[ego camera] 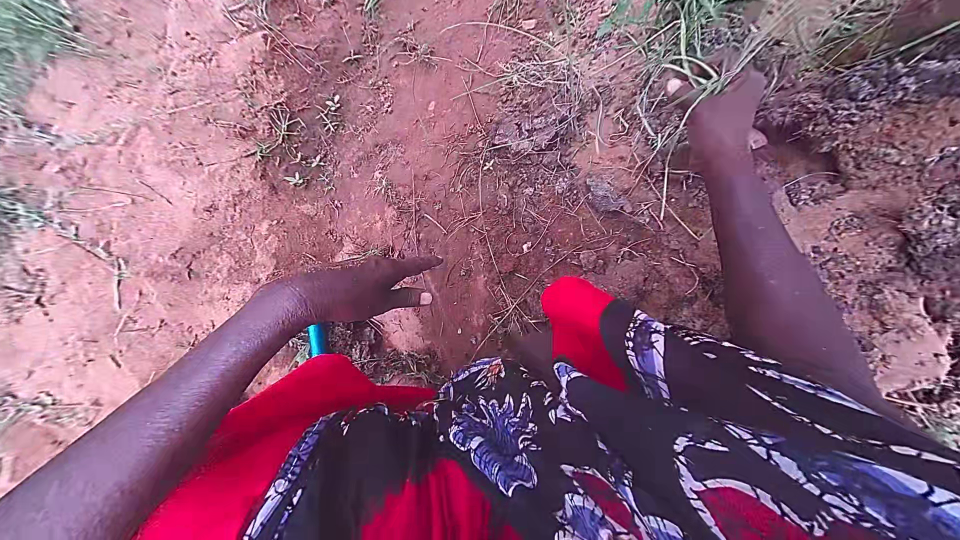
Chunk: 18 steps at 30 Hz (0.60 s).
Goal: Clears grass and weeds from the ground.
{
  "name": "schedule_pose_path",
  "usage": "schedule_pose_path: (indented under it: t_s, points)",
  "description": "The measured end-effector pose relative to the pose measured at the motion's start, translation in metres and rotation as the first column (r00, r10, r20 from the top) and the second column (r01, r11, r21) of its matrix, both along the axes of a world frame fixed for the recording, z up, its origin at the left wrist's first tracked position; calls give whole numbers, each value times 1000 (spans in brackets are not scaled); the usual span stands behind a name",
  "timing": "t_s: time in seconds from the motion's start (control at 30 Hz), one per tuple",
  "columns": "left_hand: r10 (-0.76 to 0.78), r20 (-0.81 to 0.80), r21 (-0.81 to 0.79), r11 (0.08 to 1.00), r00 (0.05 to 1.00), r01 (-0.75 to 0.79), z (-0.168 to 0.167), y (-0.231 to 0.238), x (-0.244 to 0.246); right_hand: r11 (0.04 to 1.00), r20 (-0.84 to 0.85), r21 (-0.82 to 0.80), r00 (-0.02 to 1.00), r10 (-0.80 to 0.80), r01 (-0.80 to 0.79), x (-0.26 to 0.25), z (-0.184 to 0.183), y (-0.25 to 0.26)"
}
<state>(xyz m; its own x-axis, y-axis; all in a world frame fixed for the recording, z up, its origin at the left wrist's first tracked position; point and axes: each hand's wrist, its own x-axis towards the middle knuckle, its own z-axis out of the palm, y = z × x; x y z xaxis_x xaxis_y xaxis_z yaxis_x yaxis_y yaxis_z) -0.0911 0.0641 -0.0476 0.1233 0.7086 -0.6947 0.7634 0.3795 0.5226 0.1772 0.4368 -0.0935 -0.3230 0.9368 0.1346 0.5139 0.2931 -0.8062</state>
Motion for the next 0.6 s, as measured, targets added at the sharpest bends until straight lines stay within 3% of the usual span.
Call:
schedule_pose_path:
  t_s: [0.07,0.17,0.27,0.33,0.47,0.53,0.6]
  points:
    - [12,8,-5,1000,1000,-12,-1,2,-1,995,281,-103,959,40,-12,-23,-6,-1]
    - [5,6,-13,1000,1000,-5,-4,1,-4,954,581,-285,774,253,-98,-51,-37,10]
    - [36,23,-33,999,999,-35,-3,-3,-6,896,698,-348,561,445,-278,-70,-69,15]
    - [54,53,-44,998,997,-52,-4,-7,-8,855,688,-344,516,511,-389,-77,-83,9]
    - [71,88,-80,995,994,-64,-14,-15,-17,865,438,-252,746,502,-434,-83,-106,3]
    - [94,89,-93,992,992,-85,-17,-17,-19,919,195,-254,915,354,-301,-89,-119,12]
    - [105,93,-102,990,990,-95,-18,-18,-18,934,-32,-302,981,191,-192,-93,-139,27]
